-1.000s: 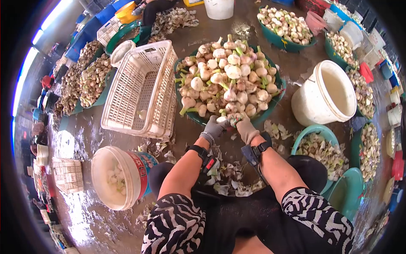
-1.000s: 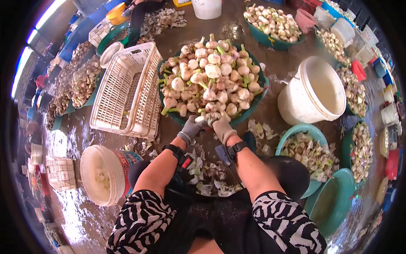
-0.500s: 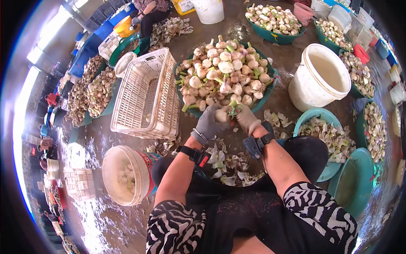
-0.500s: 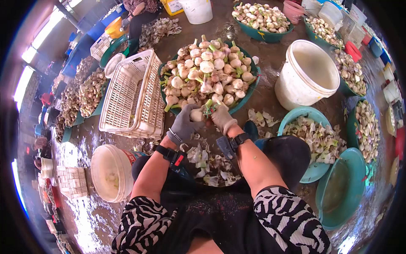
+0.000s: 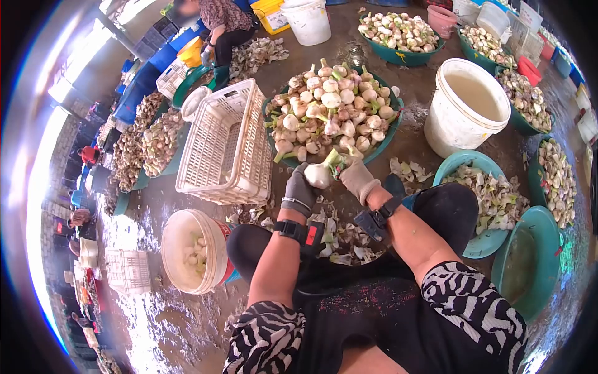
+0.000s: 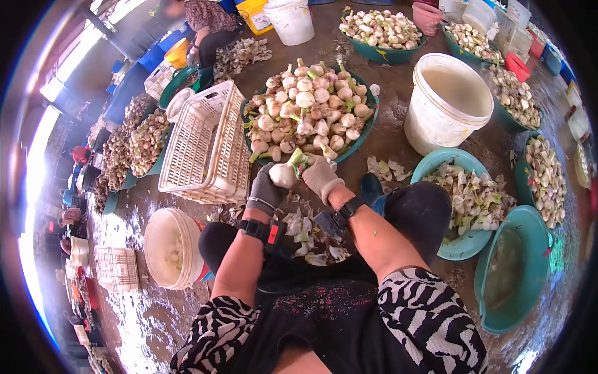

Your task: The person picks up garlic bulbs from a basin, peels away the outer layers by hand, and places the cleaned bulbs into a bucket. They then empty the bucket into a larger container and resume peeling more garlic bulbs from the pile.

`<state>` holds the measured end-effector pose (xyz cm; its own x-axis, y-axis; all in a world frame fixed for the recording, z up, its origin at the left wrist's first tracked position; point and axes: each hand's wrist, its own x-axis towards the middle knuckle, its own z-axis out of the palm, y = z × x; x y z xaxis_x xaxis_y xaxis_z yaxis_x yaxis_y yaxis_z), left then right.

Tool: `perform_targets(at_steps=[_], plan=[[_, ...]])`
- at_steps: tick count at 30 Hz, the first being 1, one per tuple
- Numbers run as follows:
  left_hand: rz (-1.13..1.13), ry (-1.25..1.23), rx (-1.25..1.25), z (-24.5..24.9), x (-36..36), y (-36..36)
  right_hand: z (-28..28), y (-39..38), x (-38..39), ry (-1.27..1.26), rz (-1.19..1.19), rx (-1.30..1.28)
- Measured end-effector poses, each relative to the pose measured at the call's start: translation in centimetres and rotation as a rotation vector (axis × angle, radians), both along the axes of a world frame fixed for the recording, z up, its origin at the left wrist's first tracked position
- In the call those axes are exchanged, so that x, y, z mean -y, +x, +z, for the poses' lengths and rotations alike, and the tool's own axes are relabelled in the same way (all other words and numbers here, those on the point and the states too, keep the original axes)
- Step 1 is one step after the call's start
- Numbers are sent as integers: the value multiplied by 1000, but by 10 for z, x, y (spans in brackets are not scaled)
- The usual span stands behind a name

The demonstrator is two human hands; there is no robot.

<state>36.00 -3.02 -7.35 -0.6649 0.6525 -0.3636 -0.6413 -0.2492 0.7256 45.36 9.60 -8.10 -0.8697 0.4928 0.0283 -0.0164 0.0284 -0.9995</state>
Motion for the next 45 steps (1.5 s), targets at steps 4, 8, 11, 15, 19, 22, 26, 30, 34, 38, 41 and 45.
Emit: perform_targets(at_steps=[4,8,11,15,19,22,26,30,34,38,41,45], plan=[[-19,-91,-458,32,4,35,-29,-5,-13,-274,-19,-126],[50,-58,-702,29,4,47,-41,-11,-16,-221,-14,-137],[110,-146,-682,27,-1,47,-60,-17,-18,236,18,-192],[69,-138,-717,26,-1,49,-85,-21,-28,377,99,-284],[7,-51,-377,21,4,37,-15,4,-15,-9,114,-207],[-226,-78,37,32,10,10,-15,16,-22,894,78,-341],[214,-651,-883,6,-3,-9,-19,9,-5,-282,229,-141],[305,-403,-1431,3,-14,19,2,14,4,-920,117,-120],[15,-92,-373,5,-10,17,-10,19,1,-962,333,-130],[-31,133,-110,8,2,13,-39,6,-23,-321,138,166],[-30,329,32,28,5,15,-42,23,-3,417,110,396],[14,506,203,50,8,8,-65,30,38,746,568,493]])
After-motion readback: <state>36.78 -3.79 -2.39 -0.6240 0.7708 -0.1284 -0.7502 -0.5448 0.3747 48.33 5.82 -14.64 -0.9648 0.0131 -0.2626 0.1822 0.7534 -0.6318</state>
